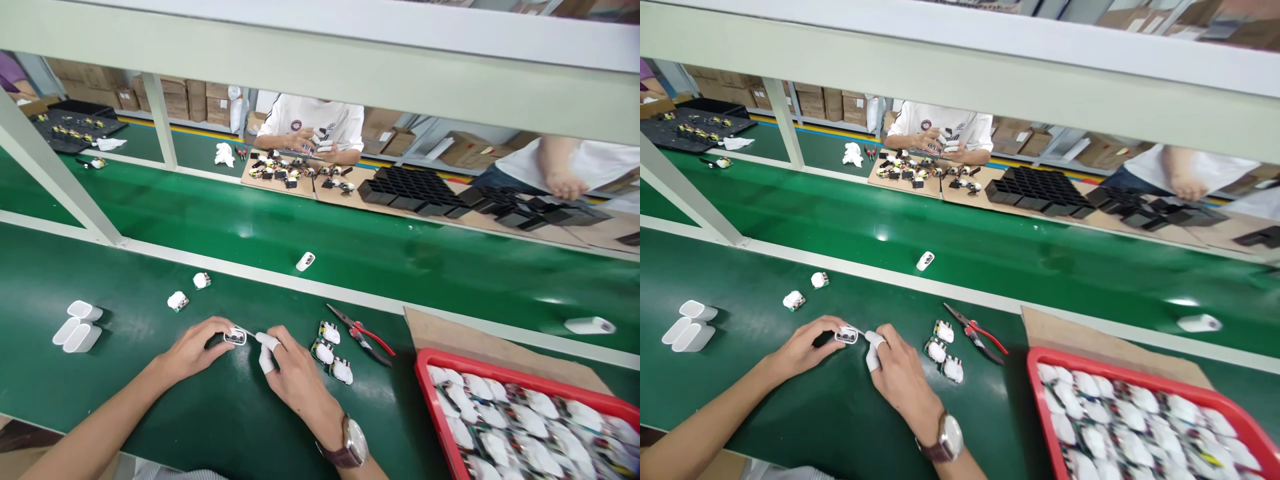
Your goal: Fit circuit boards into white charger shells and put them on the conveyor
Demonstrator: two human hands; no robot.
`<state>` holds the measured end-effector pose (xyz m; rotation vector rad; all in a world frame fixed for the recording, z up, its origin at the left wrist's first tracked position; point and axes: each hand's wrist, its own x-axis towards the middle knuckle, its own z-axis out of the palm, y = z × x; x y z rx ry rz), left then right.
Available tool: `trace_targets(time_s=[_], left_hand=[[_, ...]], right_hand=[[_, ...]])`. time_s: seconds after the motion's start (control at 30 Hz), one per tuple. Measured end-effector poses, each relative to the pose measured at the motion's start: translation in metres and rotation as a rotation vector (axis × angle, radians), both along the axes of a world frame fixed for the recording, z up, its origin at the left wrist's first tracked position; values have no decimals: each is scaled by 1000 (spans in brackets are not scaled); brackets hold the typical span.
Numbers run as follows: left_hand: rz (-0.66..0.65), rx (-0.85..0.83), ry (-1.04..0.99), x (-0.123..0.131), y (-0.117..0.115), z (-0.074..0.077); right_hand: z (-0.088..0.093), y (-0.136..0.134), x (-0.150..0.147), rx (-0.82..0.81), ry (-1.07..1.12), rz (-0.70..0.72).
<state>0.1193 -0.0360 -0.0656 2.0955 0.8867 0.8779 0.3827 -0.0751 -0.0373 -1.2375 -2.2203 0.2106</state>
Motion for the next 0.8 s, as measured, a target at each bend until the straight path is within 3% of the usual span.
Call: trace_targets(time_s=[0.1, 0.2, 0.57, 0.8], left_hand=[[98, -175, 20, 0, -2, -3], [124, -233, 3, 0, -3, -5], [116, -161, 48, -1, -2, -7], [117, -109, 53, -1, -1, -6]], right_hand=[[7, -6, 0, 14, -57, 13], [6, -4, 3, 25, -67, 13], [7, 13, -4, -45, -60, 131], [30, 16, 3, -74, -187, 116]])
